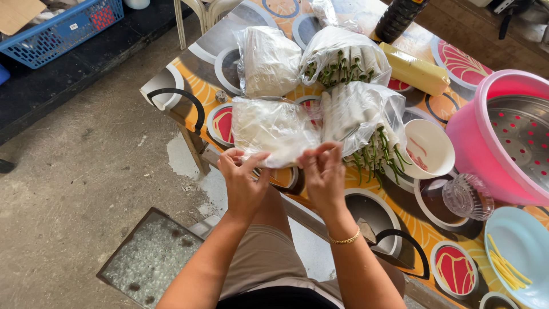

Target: The person places a green pepper, a slice of meat, and ginger strips onto a wrap by hand and rolls it tightly into a cylinder.

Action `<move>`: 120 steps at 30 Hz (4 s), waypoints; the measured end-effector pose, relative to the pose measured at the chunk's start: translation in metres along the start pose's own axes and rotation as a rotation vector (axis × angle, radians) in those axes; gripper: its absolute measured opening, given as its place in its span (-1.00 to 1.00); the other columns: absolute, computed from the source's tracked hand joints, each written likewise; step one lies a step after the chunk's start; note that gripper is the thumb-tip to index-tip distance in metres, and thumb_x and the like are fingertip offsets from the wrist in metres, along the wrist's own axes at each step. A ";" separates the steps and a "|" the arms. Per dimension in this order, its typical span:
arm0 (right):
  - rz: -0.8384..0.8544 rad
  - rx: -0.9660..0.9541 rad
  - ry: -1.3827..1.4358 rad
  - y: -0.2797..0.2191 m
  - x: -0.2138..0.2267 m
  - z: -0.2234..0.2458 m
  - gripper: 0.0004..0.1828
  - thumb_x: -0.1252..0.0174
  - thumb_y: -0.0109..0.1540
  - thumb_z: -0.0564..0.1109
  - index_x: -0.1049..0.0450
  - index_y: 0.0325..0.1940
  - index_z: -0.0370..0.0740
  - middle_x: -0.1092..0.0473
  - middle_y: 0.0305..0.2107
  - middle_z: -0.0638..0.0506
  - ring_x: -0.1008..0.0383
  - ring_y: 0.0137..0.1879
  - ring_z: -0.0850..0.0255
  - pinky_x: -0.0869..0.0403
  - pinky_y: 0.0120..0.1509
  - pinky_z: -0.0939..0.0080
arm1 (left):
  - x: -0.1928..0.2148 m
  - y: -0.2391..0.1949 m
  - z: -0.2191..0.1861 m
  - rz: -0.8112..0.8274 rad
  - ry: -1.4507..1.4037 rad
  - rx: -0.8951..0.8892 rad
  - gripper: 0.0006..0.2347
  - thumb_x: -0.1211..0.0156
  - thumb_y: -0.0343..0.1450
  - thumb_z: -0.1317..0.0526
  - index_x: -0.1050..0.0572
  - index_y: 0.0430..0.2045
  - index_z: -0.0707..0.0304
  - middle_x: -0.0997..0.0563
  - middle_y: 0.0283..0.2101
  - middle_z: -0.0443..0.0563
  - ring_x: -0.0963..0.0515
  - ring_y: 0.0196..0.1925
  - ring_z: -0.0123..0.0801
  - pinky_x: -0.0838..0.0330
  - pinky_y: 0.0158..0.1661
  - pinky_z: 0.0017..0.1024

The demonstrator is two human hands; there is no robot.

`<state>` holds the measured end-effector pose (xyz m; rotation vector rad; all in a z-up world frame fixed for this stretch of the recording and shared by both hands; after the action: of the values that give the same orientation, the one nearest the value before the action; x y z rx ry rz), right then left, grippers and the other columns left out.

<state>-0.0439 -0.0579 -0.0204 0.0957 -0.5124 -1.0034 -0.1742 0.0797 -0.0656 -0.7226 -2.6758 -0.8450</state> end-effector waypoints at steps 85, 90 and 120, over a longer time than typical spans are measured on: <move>0.054 0.527 -0.576 0.022 -0.017 0.047 -0.84 -0.24 0.23 -0.24 -0.59 -0.11 -0.22 -0.35 -0.01 -0.21 -0.33 0.16 -0.14 -0.37 0.26 -0.05 | -0.039 0.003 -0.038 0.224 0.170 -0.406 -0.58 -0.08 0.33 0.27 -0.48 0.06 0.57 -0.54 -0.16 0.24 -0.58 -0.12 -0.01 -0.46 -0.17 -0.16; -0.058 0.518 -0.614 0.007 -0.002 0.047 -0.91 -0.29 0.30 -0.19 -0.61 -0.10 -0.14 -0.25 -0.16 -0.06 -0.22 0.03 0.02 -0.30 0.15 0.07 | -0.073 0.009 -0.026 0.449 0.344 -0.255 -0.78 -0.02 0.50 0.19 -0.52 -0.09 0.27 -0.59 -0.12 0.14 -0.57 -0.04 -0.06 -0.44 0.00 -0.13; -0.277 -0.313 -0.054 -0.053 0.220 -0.028 -0.89 -0.18 0.35 -0.28 -0.51 -0.04 -0.32 -0.49 -0.27 0.05 -0.44 -0.26 0.46 -0.42 -0.19 0.47 | -0.074 -0.013 -0.017 0.513 -0.671 0.070 -0.83 -0.35 0.35 0.33 -0.59 -0.22 0.32 -0.71 -0.28 0.07 -0.72 -0.24 -0.22 -0.61 -0.21 -0.34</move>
<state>0.0217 -0.2725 0.0190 -0.1444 -0.3915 -1.3494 -0.1171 0.0316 -0.0848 -1.8357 -2.7794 -0.4118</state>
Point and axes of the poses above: each hand's wrist, its own y-axis towards the middle knuckle, its own x-axis out of the back of the hand, z = x × y, the point moved 7 cm from there along y, towards the middle knuckle
